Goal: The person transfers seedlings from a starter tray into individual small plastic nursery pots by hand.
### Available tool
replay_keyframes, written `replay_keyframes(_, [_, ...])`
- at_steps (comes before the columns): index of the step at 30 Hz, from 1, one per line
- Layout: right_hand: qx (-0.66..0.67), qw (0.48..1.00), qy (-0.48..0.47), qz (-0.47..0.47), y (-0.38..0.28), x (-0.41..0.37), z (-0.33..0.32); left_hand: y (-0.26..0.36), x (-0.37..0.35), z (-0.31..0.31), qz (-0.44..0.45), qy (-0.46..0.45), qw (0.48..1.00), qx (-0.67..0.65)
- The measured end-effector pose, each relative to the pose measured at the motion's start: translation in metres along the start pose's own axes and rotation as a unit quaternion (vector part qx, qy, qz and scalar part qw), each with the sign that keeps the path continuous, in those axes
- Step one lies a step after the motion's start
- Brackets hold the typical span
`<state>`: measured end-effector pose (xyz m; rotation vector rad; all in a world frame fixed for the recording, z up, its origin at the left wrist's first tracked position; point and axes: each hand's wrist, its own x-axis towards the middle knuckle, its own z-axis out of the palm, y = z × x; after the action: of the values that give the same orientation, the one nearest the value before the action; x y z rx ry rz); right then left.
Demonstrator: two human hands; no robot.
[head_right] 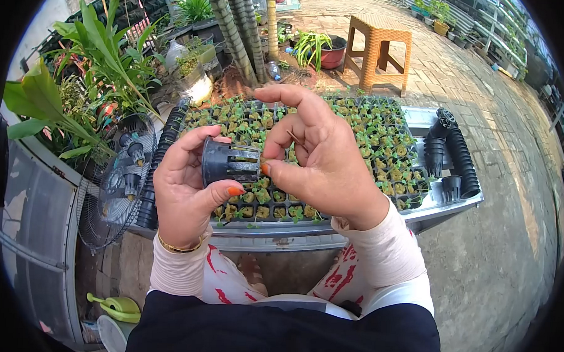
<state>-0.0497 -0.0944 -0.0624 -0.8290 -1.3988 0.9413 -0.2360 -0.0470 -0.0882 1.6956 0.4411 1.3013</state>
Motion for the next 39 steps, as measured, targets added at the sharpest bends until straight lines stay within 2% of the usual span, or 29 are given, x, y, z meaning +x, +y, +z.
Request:
replay_keyframes(3, [-0.043, 0.999, -0.033, 0.011, 0.005, 0.001, 0.004, -0.001, 0.0, 0.002, 0.019, -0.018, 1.0, 0.0])
replay_keyframes(7, [0.03, 0.998, 0.023, -0.048, 0.016, 0.002, 0.013, 0.008, 0.004, 0.002, 0.019, 0.003, 1.0, -0.02])
replay_keyframes(10, [0.088, 0.991, 0.051, -0.082, 0.02, 0.002, 0.012, 0.004, 0.005, 0.003, -0.009, 0.031, 0.993, -0.111])
replay_keyframes(14, [0.09, 0.99, 0.059, -0.091, 0.016, 0.0, 0.013, 0.002, 0.006, -0.001, -0.062, 0.061, 0.987, -0.139])
replay_keyframes(20, [0.169, 0.983, 0.035, -0.056, 0.018, 0.003, 0.012, 0.003, 0.005, -0.002, -0.069, 0.057, 0.98, -0.175])
replay_keyframes(22, [0.238, 0.97, 0.043, 0.0, 0.016, 0.004, 0.013, 0.0, 0.004, -0.002, -0.033, 0.032, 0.987, -0.154])
replay_keyframes(25, [0.265, 0.963, 0.018, 0.03, 0.019, 0.004, 0.009, 0.0, 0.003, -0.001, -0.021, 0.032, 0.988, -0.151])
replay_keyframes(39, [0.306, 0.951, 0.017, 0.049, 0.021, 0.003, 0.008, 0.003, 0.003, 0.0, -0.02, 0.04, 0.987, -0.157])
